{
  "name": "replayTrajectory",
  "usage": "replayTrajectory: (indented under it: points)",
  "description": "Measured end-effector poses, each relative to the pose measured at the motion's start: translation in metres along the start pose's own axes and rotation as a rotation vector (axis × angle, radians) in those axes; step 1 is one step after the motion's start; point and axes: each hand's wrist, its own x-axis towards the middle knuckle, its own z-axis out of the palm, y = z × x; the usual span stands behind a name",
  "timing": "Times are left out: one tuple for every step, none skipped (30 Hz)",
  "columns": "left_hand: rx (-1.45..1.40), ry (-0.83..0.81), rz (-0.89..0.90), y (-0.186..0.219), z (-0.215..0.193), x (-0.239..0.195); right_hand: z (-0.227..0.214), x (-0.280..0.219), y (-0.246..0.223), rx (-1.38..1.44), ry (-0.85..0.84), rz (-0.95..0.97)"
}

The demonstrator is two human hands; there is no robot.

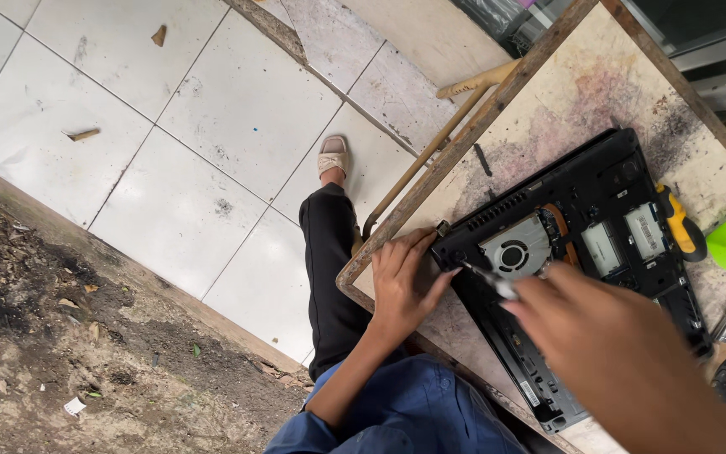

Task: The person uses a screwdriver to remove screws from the back of a disassembled laptop placed on a table. They place the removed screws into a small green container and continue unscrewing various parts of the laptop chassis.

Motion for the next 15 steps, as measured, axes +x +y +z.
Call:
replayTrajectory:
  points:
    - [0.0,0.008,0.011,0.002,-0.001,0.002,0.019,-0.025,0.012,-0.218,0.111,-0.149]
    - [-0.001,0.008,0.014,0.002,-0.001,0.002,0.013,-0.031,0.007,-0.22,0.112,-0.146]
    - [0.001,0.014,0.007,0.002,-0.001,0.002,0.006,-0.037,0.002,0.088,0.253,0.17]
    - [0.007,0.02,-0.001,0.002,0.0,0.002,-0.001,-0.042,-0.003,0.4,0.388,0.485]
    - [0.008,0.02,0.002,0.002,0.0,0.002,0.014,-0.055,-0.003,0.401,0.391,0.485]
    - [0.013,0.019,0.005,0.002,0.001,0.002,0.029,-0.067,-0.003,0.507,0.305,0.654]
    - [0.017,0.018,0.008,0.001,0.001,0.001,0.045,-0.079,-0.002,0.613,0.218,0.822]
    - [0.018,0.015,0.008,0.002,0.001,0.002,0.056,-0.086,-0.006,0.616,0.218,0.823]
    - [0.021,0.018,0.011,0.002,0.001,0.003,0.067,-0.094,-0.009,0.612,0.197,0.9]
    - [0.021,0.019,0.016,0.003,0.0,0.004,0.077,-0.101,-0.013,0.608,0.177,0.98]
    - [0.022,0.016,0.019,0.004,0.0,0.003,0.081,-0.104,-0.012,0.611,0.178,0.983]
    - [0.023,0.016,0.015,0.004,0.001,0.004,0.085,-0.106,-0.011,0.648,0.07,1.039]
    - [0.024,0.017,0.011,0.005,0.001,0.004,0.089,-0.107,-0.011,0.685,-0.037,1.097]
    - [0.027,0.016,0.013,0.005,0.001,0.004,0.107,-0.115,-0.012,0.689,-0.034,1.097]
    - [0.027,0.017,0.011,0.005,0.002,0.005,0.125,-0.123,-0.014,0.743,0.154,1.081]
